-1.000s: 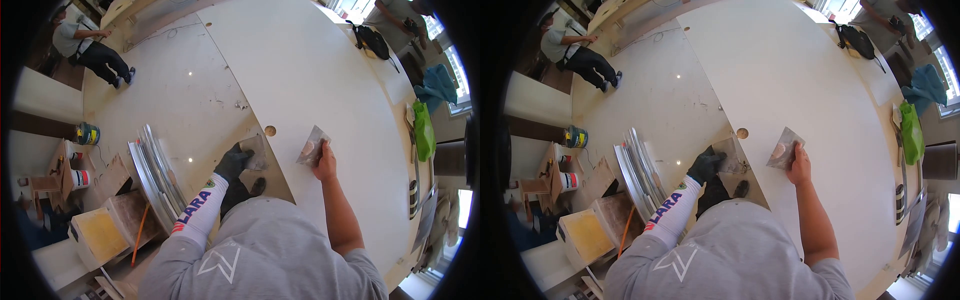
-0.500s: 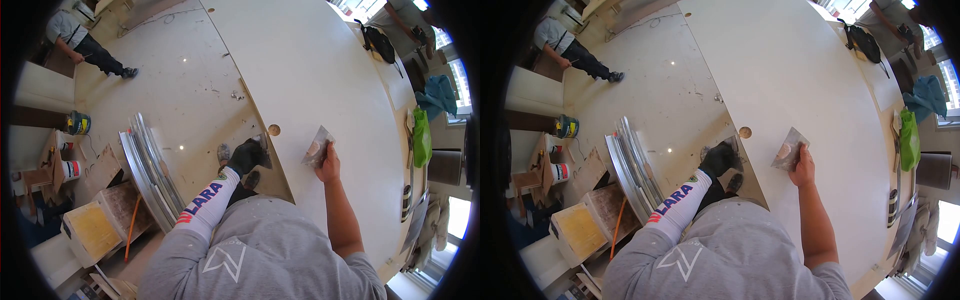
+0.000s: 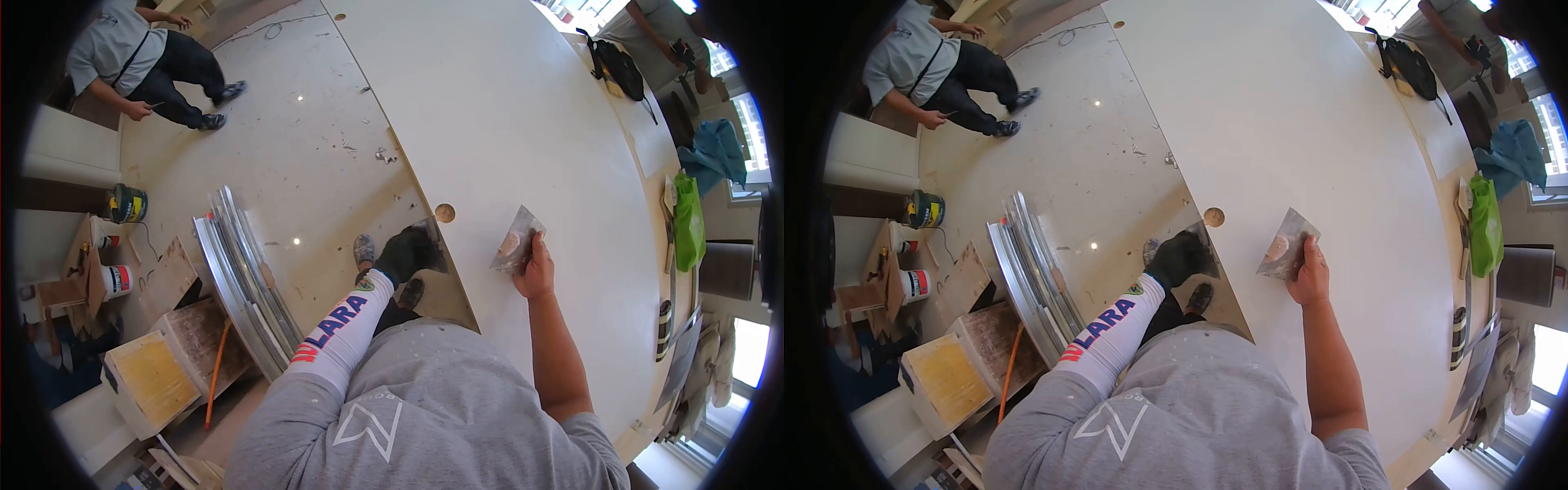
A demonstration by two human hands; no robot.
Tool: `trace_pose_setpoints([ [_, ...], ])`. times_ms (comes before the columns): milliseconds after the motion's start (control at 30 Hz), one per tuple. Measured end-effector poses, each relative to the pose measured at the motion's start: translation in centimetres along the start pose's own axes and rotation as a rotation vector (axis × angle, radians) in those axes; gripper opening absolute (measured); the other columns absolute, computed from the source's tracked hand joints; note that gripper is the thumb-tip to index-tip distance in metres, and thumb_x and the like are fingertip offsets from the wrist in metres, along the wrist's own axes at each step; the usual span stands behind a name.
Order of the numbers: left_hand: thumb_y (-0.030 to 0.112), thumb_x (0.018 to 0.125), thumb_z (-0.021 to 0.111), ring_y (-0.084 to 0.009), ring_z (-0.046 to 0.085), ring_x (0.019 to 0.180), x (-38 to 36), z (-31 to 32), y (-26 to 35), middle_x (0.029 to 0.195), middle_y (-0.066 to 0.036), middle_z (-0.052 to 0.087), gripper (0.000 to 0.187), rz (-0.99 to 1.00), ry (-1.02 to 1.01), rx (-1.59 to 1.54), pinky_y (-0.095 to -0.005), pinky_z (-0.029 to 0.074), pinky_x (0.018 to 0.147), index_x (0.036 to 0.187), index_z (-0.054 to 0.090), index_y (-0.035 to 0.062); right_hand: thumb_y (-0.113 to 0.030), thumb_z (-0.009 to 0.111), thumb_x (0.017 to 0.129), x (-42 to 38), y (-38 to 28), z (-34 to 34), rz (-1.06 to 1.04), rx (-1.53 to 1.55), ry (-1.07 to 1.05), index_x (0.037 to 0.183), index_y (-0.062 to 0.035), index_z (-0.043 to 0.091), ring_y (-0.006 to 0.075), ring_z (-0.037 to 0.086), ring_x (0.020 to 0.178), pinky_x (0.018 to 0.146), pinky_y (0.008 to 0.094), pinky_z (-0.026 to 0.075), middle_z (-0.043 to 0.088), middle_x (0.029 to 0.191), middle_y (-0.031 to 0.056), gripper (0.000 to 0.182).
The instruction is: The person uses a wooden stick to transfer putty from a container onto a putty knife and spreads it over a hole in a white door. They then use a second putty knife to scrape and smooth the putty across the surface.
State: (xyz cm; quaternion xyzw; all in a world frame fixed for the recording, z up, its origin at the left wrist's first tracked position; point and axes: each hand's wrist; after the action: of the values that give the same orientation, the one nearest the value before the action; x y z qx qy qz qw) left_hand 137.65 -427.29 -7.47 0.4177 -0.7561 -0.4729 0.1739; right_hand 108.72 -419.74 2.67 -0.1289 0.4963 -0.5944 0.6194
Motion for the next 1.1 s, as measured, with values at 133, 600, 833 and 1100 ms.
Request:
trace_pose_setpoints([
  [133,0.01,0.084,0.067,-0.0326,0.067,0.101,-1.2,0.4,-3.4,0.11,-0.018,0.069,0.02,0.16,0.194,0.251,-0.0404,0.056,0.086,0.103,0.071,0.0038,-0.046,0.043,0.107,0.1,0.1,-0.1,-0.005,0.01,0.004,0.132,-0.0049,0.054,0.0192,0.061,0.11,0.095,0.0365,0.053,0.063,0.121,0.0065,0.049],
  [600,0.001,0.076,0.072,-0.0301,0.07,0.099,-2.1,-3.3,1.2,0.107,-0.016,0.07,0.034,0.014,0.24,0.161,-0.0384,0.057,0.084,0.109,0.069,0.0031,-0.045,0.042,0.107,-0.3,0.0,0.1,-0.031,0.036,-0.03,0.13,-0.0039,0.055,0.0194,0.061,0.109,0.095,0.0365,0.051,0.062,0.12,0.0069,0.049],
  [833,0.004,0.091,0.058,-0.022,0.068,0.097,-0.4,4.4,-4.7,0.104,-0.011,0.071,0.021,-0.195,0.278,-0.712,-0.0368,0.056,0.088,0.109,0.069,0.0049,-0.048,0.043,0.106,0.3,0.4,-0.6,-0.024,0.031,-0.011,0.131,-0.0054,0.054,0.0201,0.061,0.106,0.093,0.0384,0.052,0.062,0.119,0.0062,0.05],
  [1100,0.014,0.095,0.057,-0.0227,0.068,0.097,-3.0,-1.1,1.6,0.099,-0.012,0.068,0.024,0.035,0.158,0.384,-0.0364,0.055,0.088,0.113,0.067,0.0021,-0.044,0.04,0.109,0.4,0.5,-0.9,-0.029,0.033,-0.037,0.127,-0.0029,0.057,0.0168,0.059,0.108,0.095,0.0335,0.05,0.063,0.12,0.0063,0.048],
])
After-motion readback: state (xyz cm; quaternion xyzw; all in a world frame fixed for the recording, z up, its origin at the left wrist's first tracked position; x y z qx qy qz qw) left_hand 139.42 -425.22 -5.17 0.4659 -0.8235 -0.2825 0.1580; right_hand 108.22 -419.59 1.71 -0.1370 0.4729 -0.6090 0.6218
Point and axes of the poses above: each hand's wrist, its own x-axis towards the middle knuckle, its own z-axis out of the palm, y = z × x
